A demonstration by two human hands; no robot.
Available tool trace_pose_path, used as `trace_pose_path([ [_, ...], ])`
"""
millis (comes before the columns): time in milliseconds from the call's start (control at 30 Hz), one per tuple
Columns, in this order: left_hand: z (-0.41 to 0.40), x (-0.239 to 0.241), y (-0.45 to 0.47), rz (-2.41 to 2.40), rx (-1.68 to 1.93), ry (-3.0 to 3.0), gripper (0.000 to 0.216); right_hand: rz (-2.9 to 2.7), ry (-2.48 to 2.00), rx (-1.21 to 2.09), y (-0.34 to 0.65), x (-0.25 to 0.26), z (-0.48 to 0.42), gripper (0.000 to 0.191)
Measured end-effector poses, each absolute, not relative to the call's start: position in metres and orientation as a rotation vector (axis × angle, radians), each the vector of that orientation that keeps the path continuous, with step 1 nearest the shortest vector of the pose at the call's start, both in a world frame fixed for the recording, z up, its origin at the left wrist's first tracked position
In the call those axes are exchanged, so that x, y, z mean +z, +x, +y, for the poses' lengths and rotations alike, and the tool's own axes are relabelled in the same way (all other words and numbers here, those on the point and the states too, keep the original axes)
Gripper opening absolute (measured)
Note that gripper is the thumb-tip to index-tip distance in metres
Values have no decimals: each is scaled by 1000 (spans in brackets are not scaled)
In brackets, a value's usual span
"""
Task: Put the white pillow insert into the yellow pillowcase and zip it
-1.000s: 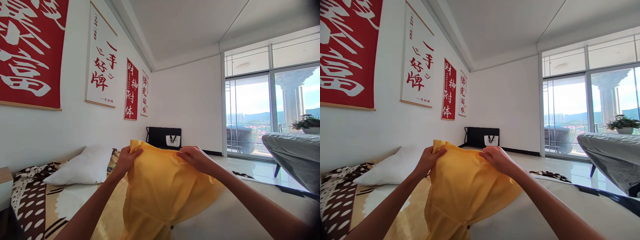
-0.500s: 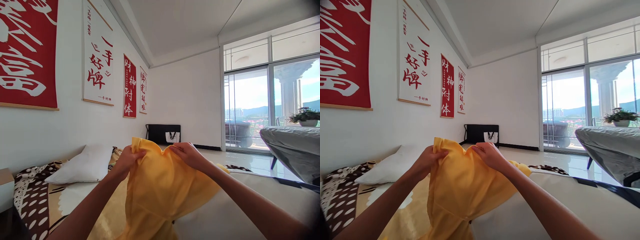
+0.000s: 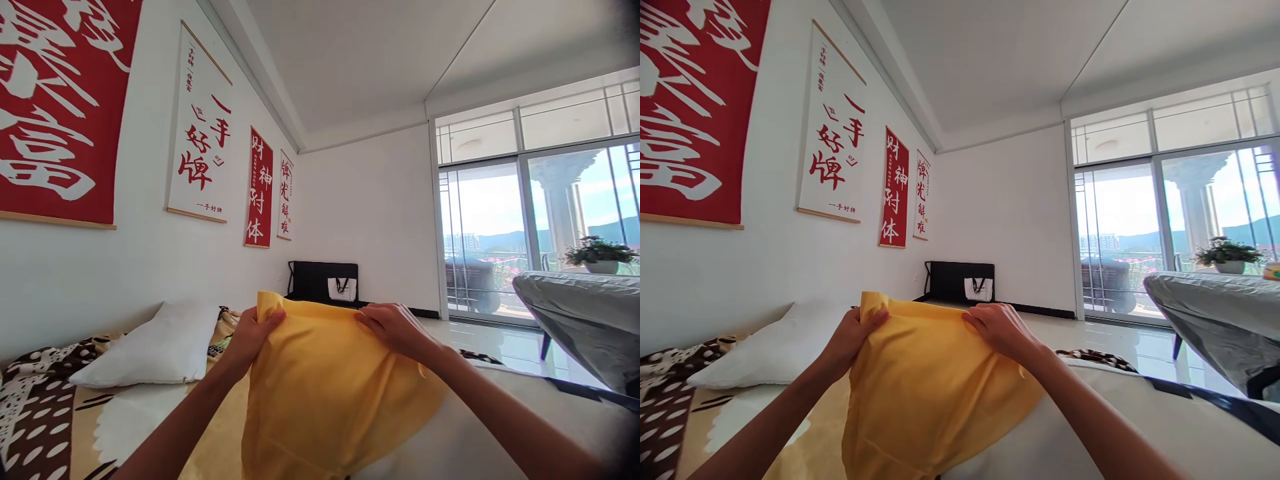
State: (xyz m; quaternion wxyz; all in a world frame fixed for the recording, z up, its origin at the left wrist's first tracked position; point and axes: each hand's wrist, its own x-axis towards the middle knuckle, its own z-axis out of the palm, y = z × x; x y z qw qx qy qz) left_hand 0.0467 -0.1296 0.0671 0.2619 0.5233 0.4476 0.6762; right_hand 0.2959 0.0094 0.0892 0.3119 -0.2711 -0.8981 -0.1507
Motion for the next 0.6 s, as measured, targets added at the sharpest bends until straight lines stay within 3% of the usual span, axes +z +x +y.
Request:
trace_pose_path([
  [167,-134,68,50,1133,1783,1478,39,-2424,-584,-165,280,99,-12,34],
  [267,-138,69,52,1098,1747,1506,38,-2419,-479,178,247,104,-37,45],
  [400,-145,68,40,1049,1726,1500,39,-2401,-319,468,203,101,-57,23],
  [533,-149,56,17,787,1816,1317,53,-2288,-194,656,190,91,-60,26],
  [600,-149,48,11,799,1873,1280,45,-2263,-179,690,191,88,-61,27],
])
